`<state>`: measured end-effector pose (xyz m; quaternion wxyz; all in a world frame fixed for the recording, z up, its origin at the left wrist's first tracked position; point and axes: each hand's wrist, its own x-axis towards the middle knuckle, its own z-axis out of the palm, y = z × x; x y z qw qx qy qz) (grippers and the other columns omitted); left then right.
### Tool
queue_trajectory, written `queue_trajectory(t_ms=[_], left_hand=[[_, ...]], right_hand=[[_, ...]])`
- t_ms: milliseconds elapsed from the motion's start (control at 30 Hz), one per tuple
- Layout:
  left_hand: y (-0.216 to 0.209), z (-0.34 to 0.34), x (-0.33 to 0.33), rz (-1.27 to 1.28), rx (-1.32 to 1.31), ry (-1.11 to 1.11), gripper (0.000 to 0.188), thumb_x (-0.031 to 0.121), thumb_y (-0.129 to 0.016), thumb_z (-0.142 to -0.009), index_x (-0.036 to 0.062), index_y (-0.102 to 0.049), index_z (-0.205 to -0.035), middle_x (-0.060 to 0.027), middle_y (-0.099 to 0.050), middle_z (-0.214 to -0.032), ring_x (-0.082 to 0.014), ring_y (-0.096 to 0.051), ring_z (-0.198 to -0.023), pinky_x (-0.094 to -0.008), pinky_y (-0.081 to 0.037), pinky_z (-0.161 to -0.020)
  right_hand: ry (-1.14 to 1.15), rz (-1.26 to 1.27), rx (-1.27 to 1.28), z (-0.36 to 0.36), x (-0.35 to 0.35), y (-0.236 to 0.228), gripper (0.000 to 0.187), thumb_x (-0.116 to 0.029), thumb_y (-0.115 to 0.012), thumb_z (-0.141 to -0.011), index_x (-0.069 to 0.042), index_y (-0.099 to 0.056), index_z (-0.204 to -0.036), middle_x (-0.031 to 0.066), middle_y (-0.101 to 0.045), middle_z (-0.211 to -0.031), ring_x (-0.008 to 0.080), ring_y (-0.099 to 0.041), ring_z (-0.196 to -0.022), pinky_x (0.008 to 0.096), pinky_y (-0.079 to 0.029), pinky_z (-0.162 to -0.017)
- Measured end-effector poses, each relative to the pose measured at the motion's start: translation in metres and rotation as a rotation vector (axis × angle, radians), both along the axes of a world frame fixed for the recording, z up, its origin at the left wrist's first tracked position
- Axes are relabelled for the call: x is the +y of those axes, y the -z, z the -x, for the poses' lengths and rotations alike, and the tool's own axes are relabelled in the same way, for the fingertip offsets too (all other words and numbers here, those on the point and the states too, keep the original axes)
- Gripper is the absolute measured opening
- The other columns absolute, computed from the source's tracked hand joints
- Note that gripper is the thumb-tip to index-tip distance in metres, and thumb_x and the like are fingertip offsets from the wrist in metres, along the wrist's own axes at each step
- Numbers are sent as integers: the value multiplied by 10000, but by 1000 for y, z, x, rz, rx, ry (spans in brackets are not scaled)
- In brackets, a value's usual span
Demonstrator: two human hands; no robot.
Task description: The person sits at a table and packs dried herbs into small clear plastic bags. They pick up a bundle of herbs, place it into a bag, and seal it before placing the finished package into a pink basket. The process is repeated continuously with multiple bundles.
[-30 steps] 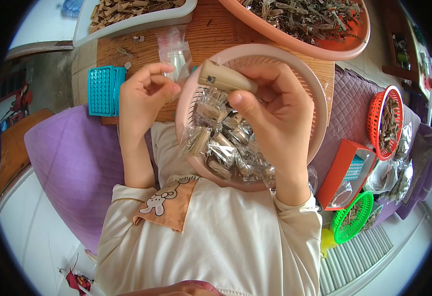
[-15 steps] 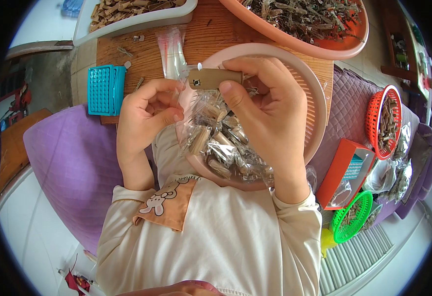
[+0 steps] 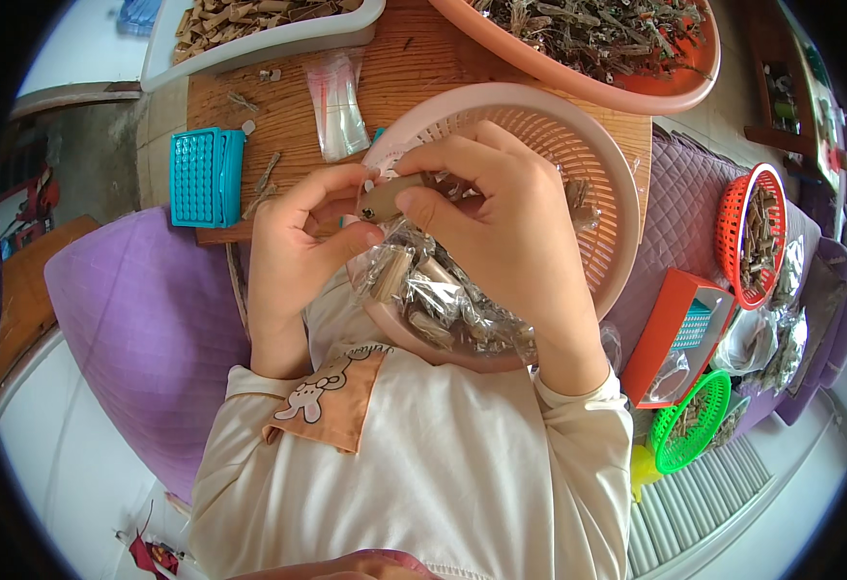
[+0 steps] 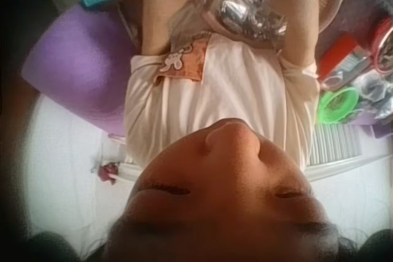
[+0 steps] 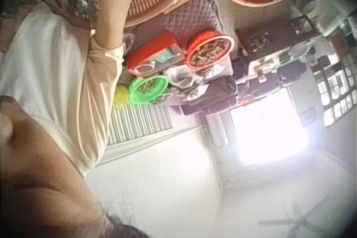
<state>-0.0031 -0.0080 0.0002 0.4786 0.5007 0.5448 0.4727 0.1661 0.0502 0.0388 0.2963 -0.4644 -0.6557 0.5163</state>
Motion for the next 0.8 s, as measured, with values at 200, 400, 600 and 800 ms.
queue_trajectory(t_ms=[200,400,600,800], left_hand=[[-16,-3,-4,36,289,2,334,125,-732,-661,50,-620,-967,-127,-648,-819,-232,-650,-734,-285,-495,-636],[-14,-5,-1,65,344,100,314,135,-719,-667,41,-627,-953,-121,-648,-792,-228,-649,-713,-281,-488,-624],[-2,-1,-1,189,-248,84,336,105,-702,-736,-13,-586,-1028,-103,-653,-907,-145,-637,-804,-252,-502,-717],[-9,0,7,210,-434,84,370,116,-688,-766,-61,-550,-1061,-91,-631,-954,-123,-610,-848,-239,-493,-759]], right_hand=[[-124,-205,-213,-1,1,-8,192,-32,-658,-670,-55,-667,-861,93,-545,-743,226,-562,-633,309,-467,-571],[-239,-309,-201,0,3,-6,194,-34,-651,-662,-50,-661,-855,112,-559,-749,272,-574,-650,347,-464,-583],[-207,-258,-94,3,4,3,164,-44,-657,-667,-34,-633,-829,95,-592,-730,255,-583,-627,332,-471,-573],[-69,-411,-96,5,4,9,154,-69,-679,-681,-45,-624,-824,72,-609,-735,208,-590,-610,306,-475,-550]])
